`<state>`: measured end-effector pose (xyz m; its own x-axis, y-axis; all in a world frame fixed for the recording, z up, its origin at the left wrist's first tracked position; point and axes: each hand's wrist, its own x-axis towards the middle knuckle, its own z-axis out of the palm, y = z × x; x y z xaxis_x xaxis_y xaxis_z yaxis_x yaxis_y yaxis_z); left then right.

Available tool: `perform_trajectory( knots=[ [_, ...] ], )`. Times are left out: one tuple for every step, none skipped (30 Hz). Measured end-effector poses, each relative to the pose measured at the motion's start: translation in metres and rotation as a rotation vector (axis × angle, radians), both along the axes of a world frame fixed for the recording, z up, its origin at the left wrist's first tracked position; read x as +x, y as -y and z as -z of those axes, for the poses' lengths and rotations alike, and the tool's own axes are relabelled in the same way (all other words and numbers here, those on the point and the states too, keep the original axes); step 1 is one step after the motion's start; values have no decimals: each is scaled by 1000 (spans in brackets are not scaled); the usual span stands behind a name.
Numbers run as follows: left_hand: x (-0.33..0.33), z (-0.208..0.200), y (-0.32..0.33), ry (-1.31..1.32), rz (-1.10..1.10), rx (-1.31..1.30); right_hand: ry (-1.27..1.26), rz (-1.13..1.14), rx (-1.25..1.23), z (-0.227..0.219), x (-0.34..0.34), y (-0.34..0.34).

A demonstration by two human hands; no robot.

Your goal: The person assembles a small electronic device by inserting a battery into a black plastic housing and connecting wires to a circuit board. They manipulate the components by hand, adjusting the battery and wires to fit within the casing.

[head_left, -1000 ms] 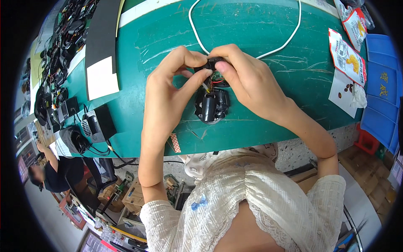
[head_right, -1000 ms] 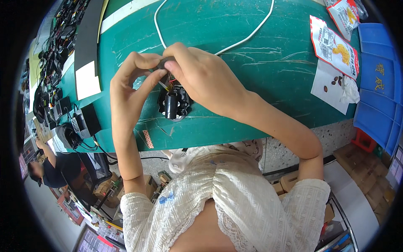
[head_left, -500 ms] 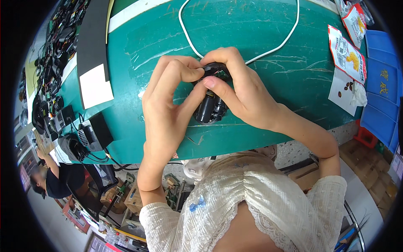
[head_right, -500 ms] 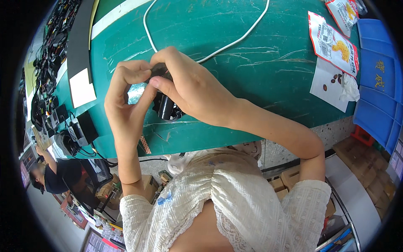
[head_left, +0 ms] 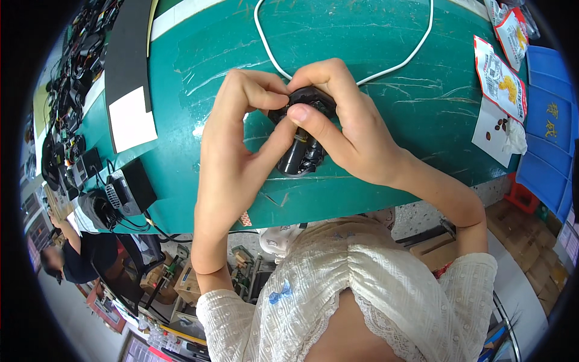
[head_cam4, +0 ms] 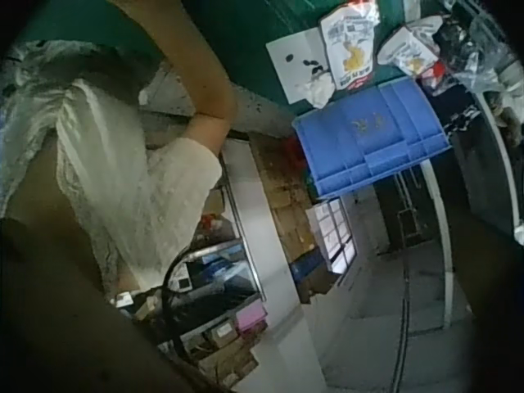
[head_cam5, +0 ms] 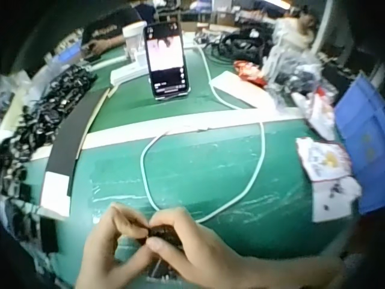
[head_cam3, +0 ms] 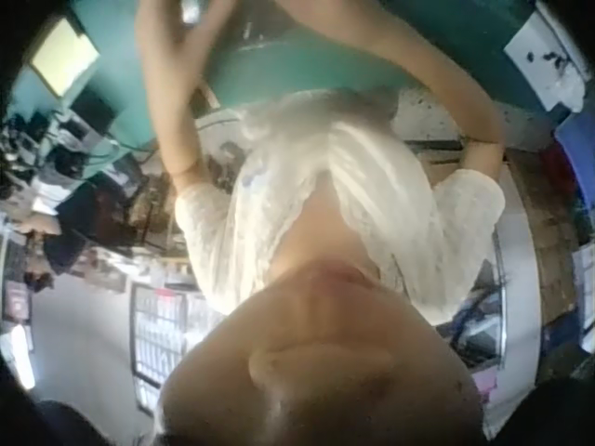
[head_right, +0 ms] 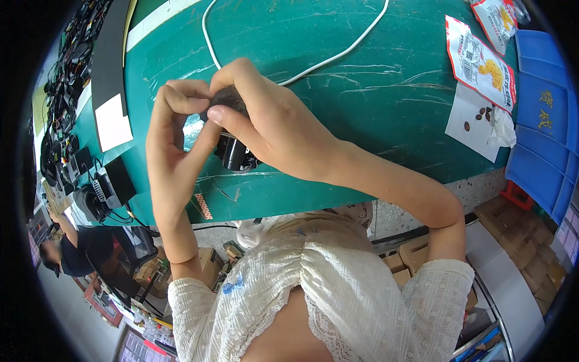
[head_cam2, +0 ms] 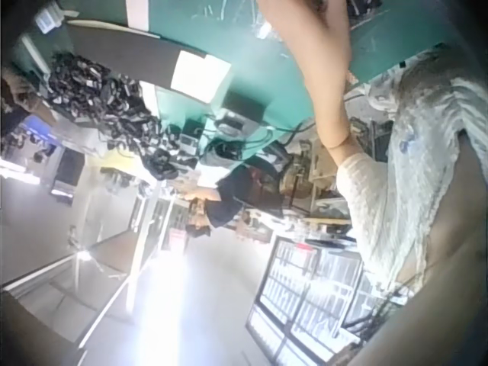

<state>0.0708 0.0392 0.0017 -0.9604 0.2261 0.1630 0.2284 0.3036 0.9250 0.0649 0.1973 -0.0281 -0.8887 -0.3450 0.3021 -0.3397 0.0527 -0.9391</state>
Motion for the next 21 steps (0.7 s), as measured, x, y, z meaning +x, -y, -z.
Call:
perform_trajectory(
  knots=[
    [0, -1, 1, 7, 11, 5, 16, -17, -11, -2, -1, -1],
    [-1, -1, 2, 14, 21, 11, 15, -14, -17, -2, 0, -1],
    [-2, -1, 3, 21, 32, 16, 14, -11, -22, -2, 0, -1],
    [-1, -2, 3, 20, 27, 14, 11, -9, -28, -2, 0, -1],
    [-1, -2, 2, 20, 21, 11, 33, -21, -35, -2, 0, -1],
    [0, -2, 2, 19, 16, 9, 55, -33, -42, -2, -1, -1],
    [0, -2, 2, 29, 22, 22, 76, -41, -47, -1, -1, -2],
    [0, -2, 2, 38, 29, 35, 70, -43, -60, 0, 0, -2],
    [0, -1, 2, 47, 36, 48, 65, -46, -73, 2, 0, 0],
    [0, -1, 3, 86, 66, 53, 61, -49, -87, 4, 1, 0],
    [0, 0, 6, 125, 96, 59, 96, -67, -106, 5, 2, 1],
    [-1, 1, 8, 163, 126, 64, 131, -85, -125, 7, 2, 2],
    [0, 2, 11, 181, 165, 77, 167, -108, -146, 7, 3, 3],
    [0, 4, 14, 199, 203, 91, 184, -119, -128, 4, 3, 3],
    [-1, 5, 17, 217, 242, 104, 200, -129, -110, 0, 4, 2],
    [-2, 4, 20, 246, 293, 119, 216, -139, -94, -2, 5, 1],
    [-3, 3, 24, 275, 344, 134, 163, -126, -86, -3, 5, 1],
    [-4, 1, 27, 305, 395, 149, 111, -113, -78, -2, 6, 1],
    [-5, -4, 31, 309, 418, 225, 55, -102, -73, -3, 6, 1],
    [-7, -9, 34, 313, 442, 301, 57, -91, -86, -6, 7, 0],
    [-7, -13, 36, 317, 466, 377, 58, -80, -100, -10, 8, -3]
  ],
)
